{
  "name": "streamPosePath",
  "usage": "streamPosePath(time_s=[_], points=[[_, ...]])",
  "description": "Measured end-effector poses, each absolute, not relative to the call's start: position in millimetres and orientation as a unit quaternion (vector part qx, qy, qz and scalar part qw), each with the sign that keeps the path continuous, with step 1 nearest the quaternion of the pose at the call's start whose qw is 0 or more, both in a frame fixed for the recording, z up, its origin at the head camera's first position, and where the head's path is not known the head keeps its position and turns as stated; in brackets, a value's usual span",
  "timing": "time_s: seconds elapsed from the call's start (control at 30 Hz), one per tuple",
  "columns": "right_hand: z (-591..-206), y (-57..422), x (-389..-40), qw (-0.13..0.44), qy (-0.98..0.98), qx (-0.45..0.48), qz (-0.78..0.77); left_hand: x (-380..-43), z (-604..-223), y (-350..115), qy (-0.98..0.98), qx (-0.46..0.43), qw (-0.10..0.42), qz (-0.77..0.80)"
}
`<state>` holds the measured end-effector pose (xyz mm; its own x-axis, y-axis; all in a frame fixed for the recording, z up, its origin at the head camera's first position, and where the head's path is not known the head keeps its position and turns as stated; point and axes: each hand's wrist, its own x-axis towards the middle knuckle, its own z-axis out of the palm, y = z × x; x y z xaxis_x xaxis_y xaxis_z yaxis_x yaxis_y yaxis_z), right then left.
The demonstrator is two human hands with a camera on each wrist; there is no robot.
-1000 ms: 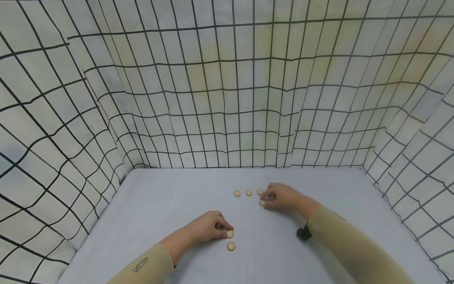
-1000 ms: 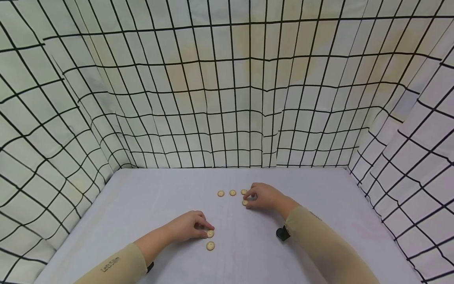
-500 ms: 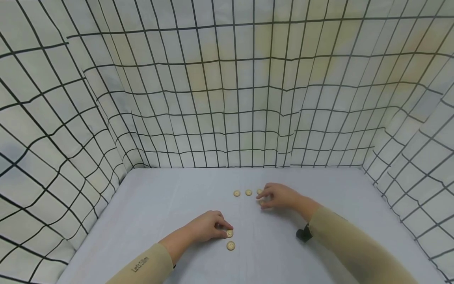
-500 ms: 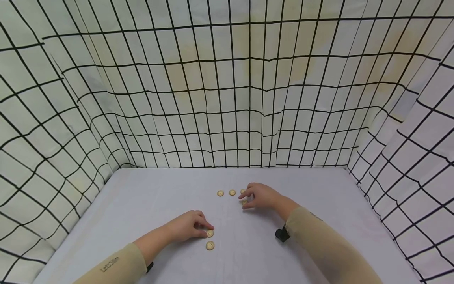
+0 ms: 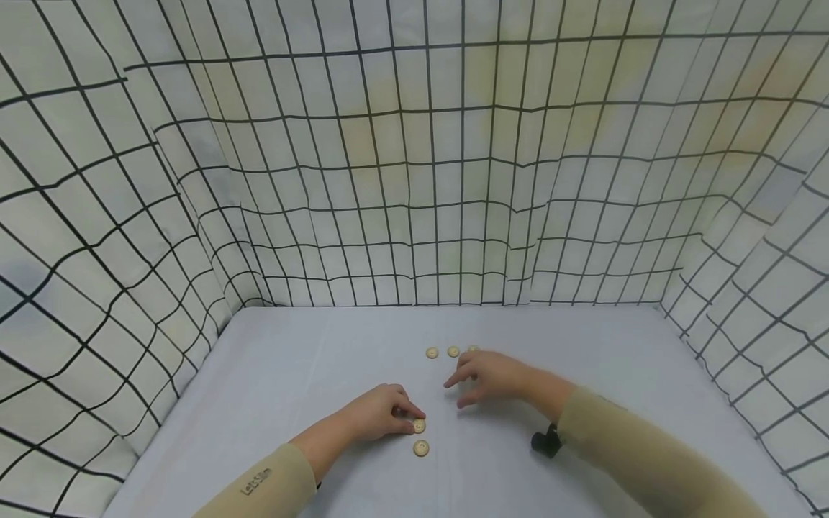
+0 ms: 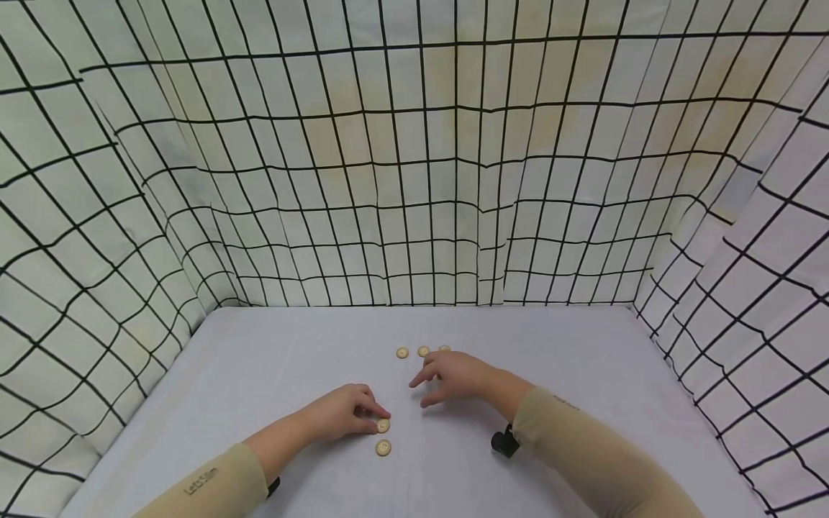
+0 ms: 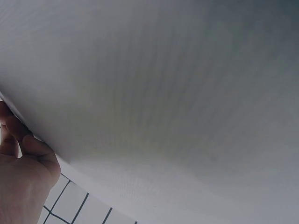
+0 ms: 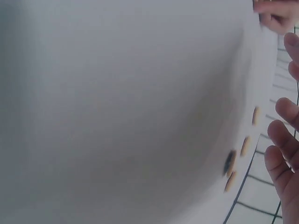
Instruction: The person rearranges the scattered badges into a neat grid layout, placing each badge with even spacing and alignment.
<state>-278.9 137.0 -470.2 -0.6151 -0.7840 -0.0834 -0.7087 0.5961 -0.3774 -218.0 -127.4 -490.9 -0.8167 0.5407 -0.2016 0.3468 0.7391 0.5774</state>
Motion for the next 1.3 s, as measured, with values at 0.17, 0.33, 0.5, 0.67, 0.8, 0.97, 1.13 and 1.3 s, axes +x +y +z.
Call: streamPosePath(time_s=[0.17, 0.33, 0.5, 0.67, 0.8, 0.97, 1.13, 1.3], points=[[-469.5, 124.9, -267.9, 0.132, 0.869, -0.455, -0.145, -218.7, -491.1, -128.1, 0.914, 0.243, 0.183, 0.269], [-471.1, 112.8, -257.8, 0.140, 0.851, -0.485, -0.144, -220.1, -492.2, -128.6, 0.917, 0.240, 0.179, 0.265], [-473.0, 103.1, -249.7, 0.141, 0.832, -0.518, -0.136, -221.3, -494.8, -129.2, 0.918, 0.242, 0.173, 0.263], [-480.2, 96.2, -247.6, 0.125, 0.816, -0.550, -0.124, -221.7, -495.2, -129.7, 0.917, 0.251, 0.168, 0.261], [-484.0, 91.5, -245.4, 0.120, 0.811, -0.561, -0.114, -222.0, -495.6, -129.7, 0.914, 0.256, 0.167, 0.266], [-486.0, 87.1, -242.7, 0.145, 0.813, -0.553, -0.111, -222.3, -495.7, -129.4, 0.913, 0.256, 0.168, 0.270], [-486.1, 83.9, -241.1, 0.161, 0.820, -0.540, -0.101, -222.0, -494.4, -129.3, 0.912, 0.252, 0.170, 0.273], [-486.1, 82.5, -241.3, 0.164, 0.820, -0.540, -0.097, -221.4, -494.2, -129.6, 0.912, 0.253, 0.176, 0.273]])
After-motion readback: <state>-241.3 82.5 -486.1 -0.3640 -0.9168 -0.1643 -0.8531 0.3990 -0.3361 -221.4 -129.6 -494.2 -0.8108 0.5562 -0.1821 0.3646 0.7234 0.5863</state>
